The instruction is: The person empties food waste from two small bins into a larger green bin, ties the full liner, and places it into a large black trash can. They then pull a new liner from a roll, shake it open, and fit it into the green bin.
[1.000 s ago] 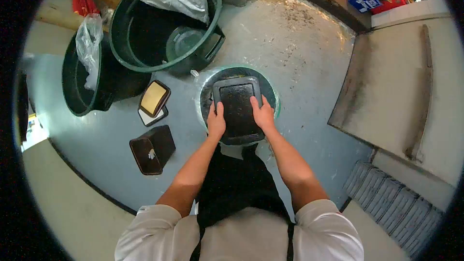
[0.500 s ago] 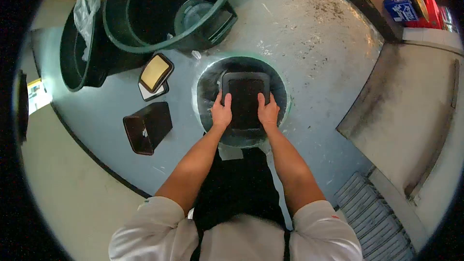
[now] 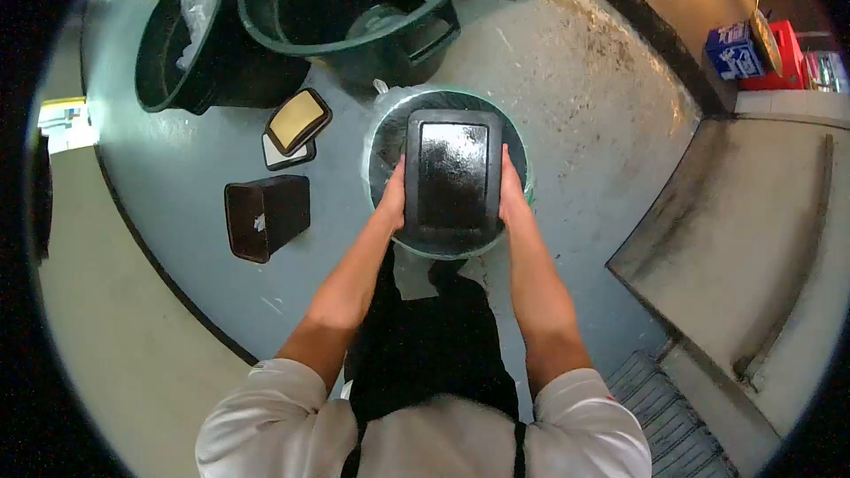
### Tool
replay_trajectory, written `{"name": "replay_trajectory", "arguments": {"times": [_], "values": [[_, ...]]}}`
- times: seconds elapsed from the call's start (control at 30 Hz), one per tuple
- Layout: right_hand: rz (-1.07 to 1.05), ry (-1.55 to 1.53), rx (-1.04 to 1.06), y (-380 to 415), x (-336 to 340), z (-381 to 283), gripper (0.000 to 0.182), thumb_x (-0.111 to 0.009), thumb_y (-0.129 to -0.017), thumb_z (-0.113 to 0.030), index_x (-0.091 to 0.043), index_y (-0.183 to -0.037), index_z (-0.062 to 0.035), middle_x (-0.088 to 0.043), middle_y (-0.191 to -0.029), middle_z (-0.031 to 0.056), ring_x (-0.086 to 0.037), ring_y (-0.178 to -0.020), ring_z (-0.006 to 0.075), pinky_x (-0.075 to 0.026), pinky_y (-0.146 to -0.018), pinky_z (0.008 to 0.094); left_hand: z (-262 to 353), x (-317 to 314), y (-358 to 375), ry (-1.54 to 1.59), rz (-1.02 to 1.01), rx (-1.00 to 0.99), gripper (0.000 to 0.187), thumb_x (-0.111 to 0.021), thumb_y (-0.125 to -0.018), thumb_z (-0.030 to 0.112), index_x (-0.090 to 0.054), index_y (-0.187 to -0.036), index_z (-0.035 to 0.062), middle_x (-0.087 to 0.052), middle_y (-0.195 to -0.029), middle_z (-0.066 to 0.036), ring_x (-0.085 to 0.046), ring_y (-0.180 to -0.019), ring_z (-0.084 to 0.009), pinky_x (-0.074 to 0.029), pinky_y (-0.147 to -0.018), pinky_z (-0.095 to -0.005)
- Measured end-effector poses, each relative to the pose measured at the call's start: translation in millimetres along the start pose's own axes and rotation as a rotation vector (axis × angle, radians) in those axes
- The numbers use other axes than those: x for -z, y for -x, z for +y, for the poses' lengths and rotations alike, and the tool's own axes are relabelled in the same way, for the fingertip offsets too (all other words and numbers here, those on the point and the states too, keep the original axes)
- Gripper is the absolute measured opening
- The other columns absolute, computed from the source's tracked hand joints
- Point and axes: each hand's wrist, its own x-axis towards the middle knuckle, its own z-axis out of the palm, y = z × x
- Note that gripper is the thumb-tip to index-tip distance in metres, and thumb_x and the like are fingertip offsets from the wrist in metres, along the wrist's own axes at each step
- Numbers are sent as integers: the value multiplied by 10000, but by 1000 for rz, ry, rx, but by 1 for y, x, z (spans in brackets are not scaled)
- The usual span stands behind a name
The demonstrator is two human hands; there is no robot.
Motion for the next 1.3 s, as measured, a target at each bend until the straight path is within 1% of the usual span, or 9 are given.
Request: {"name": "replay_trajectory", "arguments": {"times": [0.17,0.23,0.27,0.3,0.47,0.6,0.73,0.83,1.3], "values": [[60,197,96,138,-49,-32,568,-354,-981,-520,-556,-1252,-62,-595,-1225,126,-565,-1079,276,-459,-947,442,-7,-70,123,96,59,-101,728,-362,-938,633,-465,-1359,48,-514,-1351,-113,-501,-1201,-253,-373,-1041,-389],[-8,221,170,173,-40,-40,549,-368,-974,-495,-543,-1269,-67,-585,-1234,122,-562,-1078,281,-457,-946,449,-17,-97,170,138,15,-111,765,-343,-944,628,-364,-1437,44,-397,-1461,-115,-396,-1315,-254,-276,-1107,-357],[-15,160,142,196,-49,-45,554,-401,-956,-508,-552,-1253,-66,-591,-1217,117,-569,-1064,272,-474,-920,437,-26,-111,185,106,40,-288,702,-389,-950,604,-441,-1380,51,-510,-1342,-107,-482,-1213,-254,-359,-1052,-366],[-117,197,148,204,-40,-50,554,-419,-949,-501,-546,-1260,-62,-586,-1225,120,-572,-1061,277,-482,-908,432,-34,-115,198,131,24,-211,732,-377,-960,594,-356,-1437,39,-457,-1384,-107,-456,-1228,-230,-338,-1064,-351],[-117,308,240,262,-47,-52,588,-412,-942,-518,-527,-1287,-56,-576,-1244,134,-567,-1079,292,-476,-924,438,-85,-122,216,-23,135,-560,833,-309,-948,629,-105,-1517,57,-100,-1581,-156,-24,-1468,-278,-54,-1170,-367],[27,329,176,255,-25,-36,580,-369,-963,-510,-509,-1307,-64,-552,-1287,129,-558,-1115,293,-471,-946,443,-103,-107,205,-87,141,-554,856,-292,-938,658,-94,-1517,59,-84,-1576,-189,-11,-1466,-297,-51,-1172,-394],[-244,317,280,271,-37,-13,600,-364,-970,-521,-468,-1351,-69,-532,-1323,126,-546,-1149,293,-465,-971,424,-102,-91,224,-212,162,-601,891,-293,-924,682,-89,-1513,45,-84,-1574,-196,-14,-1465,-310,-61,-1171,-407],[-55,356,268,268,-28,-4,613,-381,-958,-514,-465,-1360,-59,-532,-1325,146,-554,-1160,303,-472,-975,444,-107,-84,231,-208,164,-565,896,-283,-927,680,-81,-1510,30,-94,-1568,-214,-12,-1462,-332,-61,-1170,-409],[-93,294,417,311,-18,59,581,-404,-955,-530,-509,-1312,-84,-562,-1276,94,-554,-1120,275,-463,-964,417,-120,-50,268,-561,84,-677,908,-225,-917,701,-83,-1509,28,-134,-1535,-282,-68,-1436,-422,-64,-1166,-461]]}}
